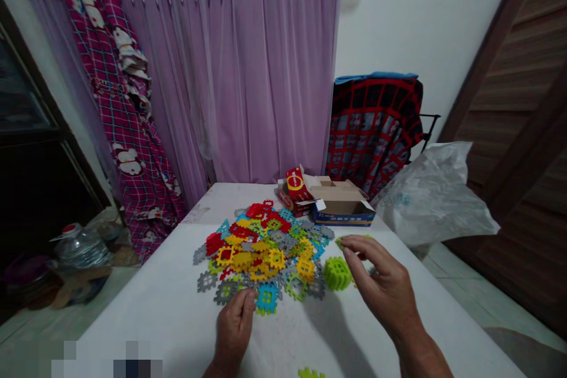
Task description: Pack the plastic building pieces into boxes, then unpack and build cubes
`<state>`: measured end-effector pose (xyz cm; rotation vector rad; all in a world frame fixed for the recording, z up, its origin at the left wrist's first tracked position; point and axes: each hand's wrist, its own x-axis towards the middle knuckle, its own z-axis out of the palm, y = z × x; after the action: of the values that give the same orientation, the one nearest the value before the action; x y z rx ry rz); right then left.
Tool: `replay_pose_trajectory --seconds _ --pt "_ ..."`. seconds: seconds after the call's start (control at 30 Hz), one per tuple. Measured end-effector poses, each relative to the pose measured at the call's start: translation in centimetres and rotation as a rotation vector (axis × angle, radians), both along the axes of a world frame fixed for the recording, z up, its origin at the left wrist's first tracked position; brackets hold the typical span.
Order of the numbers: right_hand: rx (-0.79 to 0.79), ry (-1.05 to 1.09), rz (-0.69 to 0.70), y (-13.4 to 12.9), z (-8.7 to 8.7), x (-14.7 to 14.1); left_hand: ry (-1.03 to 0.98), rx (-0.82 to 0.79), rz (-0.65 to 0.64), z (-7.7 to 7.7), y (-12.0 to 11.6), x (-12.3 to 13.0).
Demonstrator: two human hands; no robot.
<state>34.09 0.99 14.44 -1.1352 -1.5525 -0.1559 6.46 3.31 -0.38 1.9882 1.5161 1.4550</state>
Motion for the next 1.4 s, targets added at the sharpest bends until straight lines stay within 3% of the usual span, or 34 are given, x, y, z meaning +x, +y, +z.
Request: replay_pose_trajectory --seconds 0.3,0.47,0.63,0.9,1.4 --pt "-0.108 0.119 -0.098 0.9 -1.7 3.6 0.094 -0.045 0.034 0.2 0.6 -0.7" --pt "-0.171 0.189 -0.163 1.1 -2.3 5.4 0.252 -0.089 0.021 3.0 5.3 -1.3" --pt "-0.210 0.210 -0.129 1.0 -2.5 5.4 0.456 -0.207 -0.045 5.1 10.9 -1.3" --pt "-0.182 0.132 -0.125 0.9 -2.3 5.4 0.686 -0.434 -0.160 6.2 13.5 -0.8" --pt "-0.181 0.149 -0.138 0.8 -2.0 5.4 0.475 -0.534 -0.117 7.5 15.7 -3.9"
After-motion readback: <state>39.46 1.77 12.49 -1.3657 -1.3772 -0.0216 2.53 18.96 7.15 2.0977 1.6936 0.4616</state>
